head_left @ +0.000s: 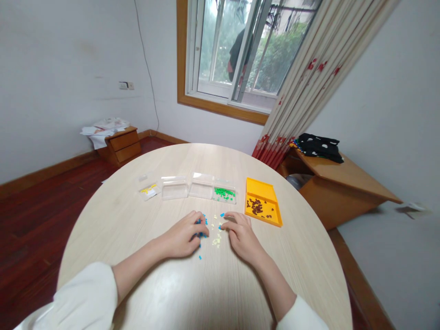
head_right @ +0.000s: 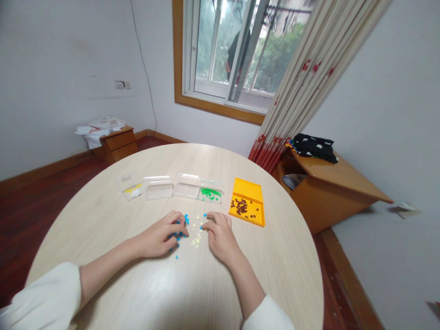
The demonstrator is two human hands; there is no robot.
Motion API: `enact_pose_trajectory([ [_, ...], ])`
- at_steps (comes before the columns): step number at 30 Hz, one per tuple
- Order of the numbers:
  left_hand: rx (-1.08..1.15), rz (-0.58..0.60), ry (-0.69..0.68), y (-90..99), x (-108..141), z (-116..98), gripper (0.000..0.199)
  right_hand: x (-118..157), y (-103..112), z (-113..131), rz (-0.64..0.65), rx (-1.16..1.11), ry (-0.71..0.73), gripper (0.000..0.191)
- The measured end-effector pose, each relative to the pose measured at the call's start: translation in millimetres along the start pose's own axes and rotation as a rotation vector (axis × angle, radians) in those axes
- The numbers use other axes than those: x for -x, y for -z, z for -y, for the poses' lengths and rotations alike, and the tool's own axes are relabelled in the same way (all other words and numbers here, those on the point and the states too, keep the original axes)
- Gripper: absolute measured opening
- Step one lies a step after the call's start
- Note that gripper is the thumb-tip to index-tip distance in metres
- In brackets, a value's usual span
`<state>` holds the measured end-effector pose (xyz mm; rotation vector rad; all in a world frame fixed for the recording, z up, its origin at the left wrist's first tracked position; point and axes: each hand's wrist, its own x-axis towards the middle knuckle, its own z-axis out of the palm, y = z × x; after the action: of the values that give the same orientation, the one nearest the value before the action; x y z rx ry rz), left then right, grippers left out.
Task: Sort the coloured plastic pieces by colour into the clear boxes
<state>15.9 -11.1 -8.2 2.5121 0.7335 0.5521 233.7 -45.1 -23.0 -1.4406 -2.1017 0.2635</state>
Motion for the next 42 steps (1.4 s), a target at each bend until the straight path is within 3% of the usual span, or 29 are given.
enact_pose_trajectory([
  [4, 0.005, -0.038, 0.025, -0.6, -1, 2, 0.039, 1, -2, 6, 0.045, -0.018, 0.055, 0.041],
  [7, 0.003, -0.007, 0.011, -0.7, -1, 2, 0.048, 1, -1, 11, 0.103, -0.065, 0.117, 0.044],
  [10, -0.012, 0.031, -0.009, -0.8, 0, 2, 0.052, 0, -1, 11, 0.07, -0.08, 0.091, 0.041],
  [14, -0.037, 0.054, -0.01, -0.6, 0, 2, 0.043, 0, -4, 7, 0.005, -0.04, 0.03, 0.041],
  [22, -0.083, 0.009, 0.048, 1.2, -1, 6, 0.023, 1, -7, 14, 0.101, 0.018, 0.09, 0.044],
  [26, -0.112, -0.036, 0.081, 0.5, -1, 8, 0.027, 0, -5, 11, 0.045, 0.03, 0.06, 0.041],
  [31, -0.162, -0.03, 0.117, -1.2, -1, 9, 0.048, 1, -7, 11, 0.063, 0.055, 0.06, 0.047],
  [36, -0.169, -0.036, 0.143, -2.6, -1, 10, 0.043, 1, -6, 7, 0.015, 0.095, 0.031, 0.036],
  [42, -0.13, -0.089, 0.125, -2.0, -2, 10, 0.036, -1, -7, -1, -0.086, 0.163, -0.071, 0.038],
])
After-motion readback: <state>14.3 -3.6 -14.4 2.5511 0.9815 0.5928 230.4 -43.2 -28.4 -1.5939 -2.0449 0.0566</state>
